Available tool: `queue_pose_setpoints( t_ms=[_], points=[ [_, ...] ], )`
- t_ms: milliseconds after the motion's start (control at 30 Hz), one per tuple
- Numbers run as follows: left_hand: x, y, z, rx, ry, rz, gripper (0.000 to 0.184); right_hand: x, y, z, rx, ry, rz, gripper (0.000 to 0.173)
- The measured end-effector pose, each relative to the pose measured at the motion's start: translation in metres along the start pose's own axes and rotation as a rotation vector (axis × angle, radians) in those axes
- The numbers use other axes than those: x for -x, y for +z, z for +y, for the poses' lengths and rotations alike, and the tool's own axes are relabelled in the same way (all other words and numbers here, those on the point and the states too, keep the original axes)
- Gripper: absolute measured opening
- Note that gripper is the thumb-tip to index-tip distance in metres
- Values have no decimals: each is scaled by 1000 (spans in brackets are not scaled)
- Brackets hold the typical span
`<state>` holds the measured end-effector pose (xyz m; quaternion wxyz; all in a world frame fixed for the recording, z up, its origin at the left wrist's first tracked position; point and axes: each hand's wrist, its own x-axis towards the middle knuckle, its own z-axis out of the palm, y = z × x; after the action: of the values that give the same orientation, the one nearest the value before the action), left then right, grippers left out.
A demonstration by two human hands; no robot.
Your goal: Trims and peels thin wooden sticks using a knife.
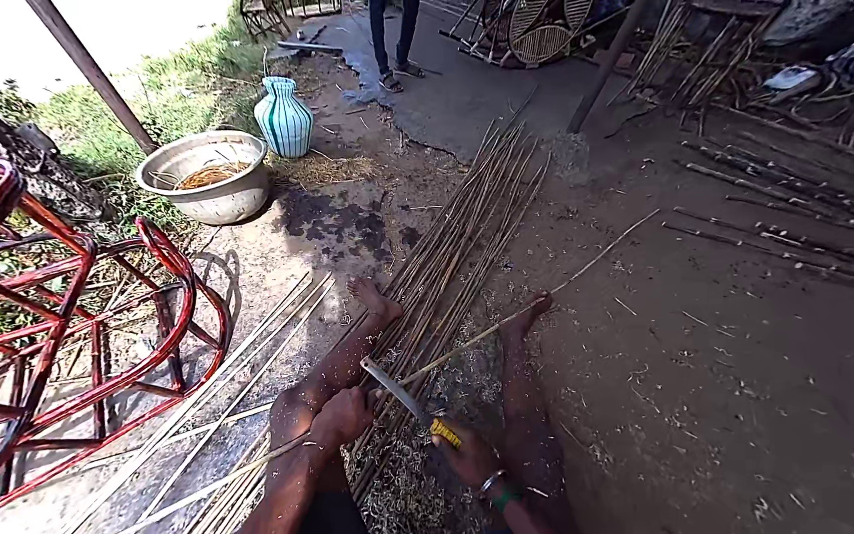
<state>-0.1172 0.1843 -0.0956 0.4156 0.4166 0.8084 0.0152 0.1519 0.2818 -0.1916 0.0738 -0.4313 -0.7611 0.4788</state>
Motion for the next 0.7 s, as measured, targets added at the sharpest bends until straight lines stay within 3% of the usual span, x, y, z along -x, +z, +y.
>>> queue_pose_setpoints(
  t_ms=[100, 233, 333, 433, 533, 633, 700],
  points=[
    [1, 6, -3, 35, 4, -13, 69, 1, 6, 13, -169, 163, 176, 49],
    [-4, -2, -1, 37, 26, -1, 69, -4, -2, 3, -82, -6, 17, 47],
    [-2, 2, 0, 50, 27, -32, 69, -5, 5, 11, -224, 159, 227, 45],
    [-6, -2, -3, 35, 50, -26, 69, 1, -4, 1, -34, 1, -12, 50],
    [-1, -1, -2, 48, 55, -34, 67, -3, 4, 9, -191, 162, 155, 45],
    [-2, -2, 0, 28, 62, -47, 67, 3, -1, -9, -23, 18, -60, 50],
    [-1, -2, 1, 32, 65, -54, 67, 0, -1, 1, -59, 54, 60, 48]
  ],
)
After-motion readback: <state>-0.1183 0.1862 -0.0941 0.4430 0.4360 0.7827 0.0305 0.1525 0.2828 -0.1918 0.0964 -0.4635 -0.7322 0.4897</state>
